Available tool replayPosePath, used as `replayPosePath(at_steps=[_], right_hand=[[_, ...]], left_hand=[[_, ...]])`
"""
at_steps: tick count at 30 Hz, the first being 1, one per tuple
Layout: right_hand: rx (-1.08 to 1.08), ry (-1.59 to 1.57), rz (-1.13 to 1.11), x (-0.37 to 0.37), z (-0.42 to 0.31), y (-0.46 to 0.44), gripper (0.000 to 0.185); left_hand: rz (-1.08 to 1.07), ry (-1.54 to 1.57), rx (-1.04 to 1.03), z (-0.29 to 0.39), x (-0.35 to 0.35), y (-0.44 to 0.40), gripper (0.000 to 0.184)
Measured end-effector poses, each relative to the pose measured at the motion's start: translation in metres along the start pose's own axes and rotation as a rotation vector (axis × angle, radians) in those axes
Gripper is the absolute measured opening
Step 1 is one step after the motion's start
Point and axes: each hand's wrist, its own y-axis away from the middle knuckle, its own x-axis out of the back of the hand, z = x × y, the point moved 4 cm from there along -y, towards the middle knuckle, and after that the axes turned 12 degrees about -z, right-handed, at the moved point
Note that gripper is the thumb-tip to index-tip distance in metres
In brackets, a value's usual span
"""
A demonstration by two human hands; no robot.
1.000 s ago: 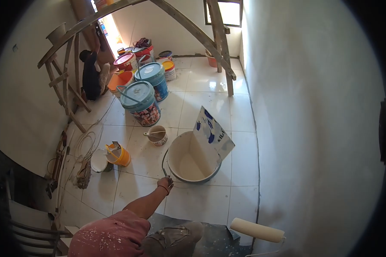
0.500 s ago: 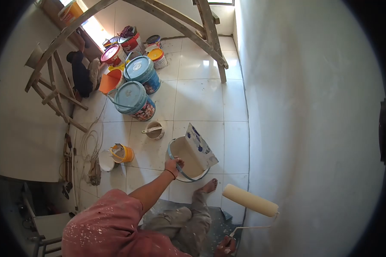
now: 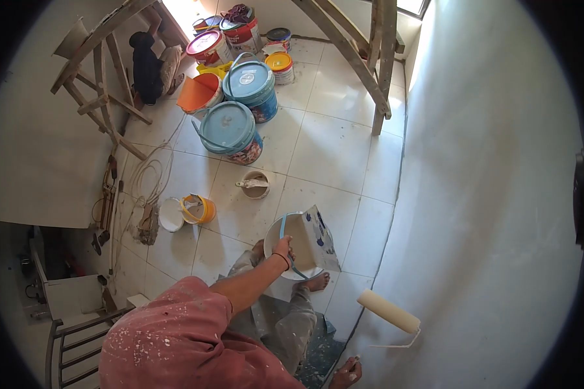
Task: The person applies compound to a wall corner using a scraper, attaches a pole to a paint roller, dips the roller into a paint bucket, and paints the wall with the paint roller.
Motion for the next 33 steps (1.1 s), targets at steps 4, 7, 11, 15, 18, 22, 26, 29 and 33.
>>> replayPosePath(at_steps=[4,7,11,15,18,22,26,29,33], right_hand=[[-0.037,0.065,-0.002,-0.029,-0.055,0.024,0.034],[-0.134,-0.11,-0.054,-0.062,-0.036,0.04,0.03],[-0.304,-0.129,-0.026,-0.095,-0.004,0.075,0.017],[-0.305,0.231,-0.086,-0.111,-0.115,0.067,0.024],[-0.454,0.229,-0.149,-0.117,-0.095,0.078,0.029],[-0.471,0.12,-0.014,-0.13,-0.032,0.117,0.03],[-0.56,-0.047,0.131,-0.137,-0.006,0.186,0.029],[-0.61,-0.196,0.313,-0.157,-0.033,0.233,0.032],[-0.699,-0.142,0.407,-0.184,-0.022,0.282,0.033]], left_hand=[[-0.05,-0.099,0.079,0.035,-0.032,-0.013,0.023],[-0.157,-0.078,0.085,0.066,-0.099,-0.001,0.024],[-0.269,-0.06,0.07,0.1,-0.168,0.004,0.023],[-0.256,-0.038,0.047,0.155,-0.197,-0.023,0.025],[-0.184,-0.057,-0.001,0.187,-0.193,-0.04,0.026],[-0.212,-0.107,-0.086,0.211,-0.182,-0.074,0.023],[-0.373,-0.108,-0.066,0.262,-0.198,-0.138,0.018],[-0.281,-0.205,-0.057,0.304,-0.224,-0.182,0.016],[-0.403,-0.17,-0.102,0.34,-0.237,-0.219,0.015]])
